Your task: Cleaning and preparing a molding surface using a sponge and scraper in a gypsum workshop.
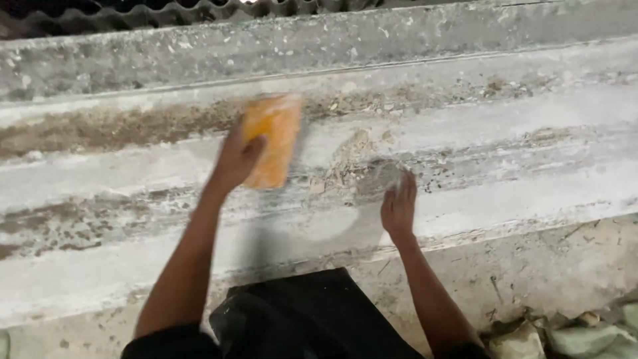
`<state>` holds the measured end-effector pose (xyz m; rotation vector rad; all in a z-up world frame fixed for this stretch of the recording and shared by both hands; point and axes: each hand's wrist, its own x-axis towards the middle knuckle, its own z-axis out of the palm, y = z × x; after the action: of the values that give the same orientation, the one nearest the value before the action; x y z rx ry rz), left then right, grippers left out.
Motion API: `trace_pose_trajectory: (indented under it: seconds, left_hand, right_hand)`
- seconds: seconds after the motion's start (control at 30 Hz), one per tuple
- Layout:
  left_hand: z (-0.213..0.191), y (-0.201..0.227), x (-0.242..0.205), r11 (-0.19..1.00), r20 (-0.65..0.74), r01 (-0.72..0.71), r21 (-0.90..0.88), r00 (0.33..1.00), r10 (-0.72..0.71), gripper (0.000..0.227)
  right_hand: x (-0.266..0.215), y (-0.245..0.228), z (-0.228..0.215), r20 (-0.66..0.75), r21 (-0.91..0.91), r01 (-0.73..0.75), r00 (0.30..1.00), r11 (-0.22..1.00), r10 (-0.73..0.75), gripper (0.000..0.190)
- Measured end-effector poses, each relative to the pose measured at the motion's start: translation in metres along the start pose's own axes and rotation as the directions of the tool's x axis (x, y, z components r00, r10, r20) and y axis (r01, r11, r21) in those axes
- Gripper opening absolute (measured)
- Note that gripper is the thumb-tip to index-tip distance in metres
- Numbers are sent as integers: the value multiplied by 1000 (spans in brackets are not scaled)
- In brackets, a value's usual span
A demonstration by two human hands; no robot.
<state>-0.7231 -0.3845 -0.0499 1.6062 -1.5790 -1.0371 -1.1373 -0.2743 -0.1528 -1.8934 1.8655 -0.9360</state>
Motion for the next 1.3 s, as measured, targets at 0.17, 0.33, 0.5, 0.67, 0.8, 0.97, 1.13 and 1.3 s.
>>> trace_pose_trajectory:
  seconds: [0.17,0.33,0.5,0.67,0.8,0.97,1.13,1.3]
  left_hand:
    - [-96,-26,-167,939,-212,193,-283,943,-257,43]
    - [-12,-49,-189,904,-313,287,-317,868,-385,49]
    - [171,-1,-64,999,-288,41,-31,956,-48,50]
    - [291,82,3,976,-56,70,-206,995,-84,59]
    - [248,111,18,974,87,170,-152,984,-158,63]
    - [75,-2,35,993,-80,-10,-118,997,0,52]
    - [-35,-16,6,970,-240,51,-236,965,-110,42]
    - [108,-65,80,999,-182,44,11,982,-41,65]
  right_hand:
    - [7,-4,-16,78,-107,81,994,991,-73,58]
    - [10,-6,-20,112,-165,123,988,979,-105,57]
    - [8,-3,-19,83,-83,136,988,987,-129,59]
    - [7,11,-24,35,18,84,996,996,-85,60]
    - [0,44,-44,-57,38,37,998,999,-35,58]
    - [0,47,-54,-121,-131,-57,992,990,41,56]
    - [8,38,-55,-56,-292,-41,998,956,26,55]
    - [11,35,-58,-50,-318,-90,996,944,78,55]
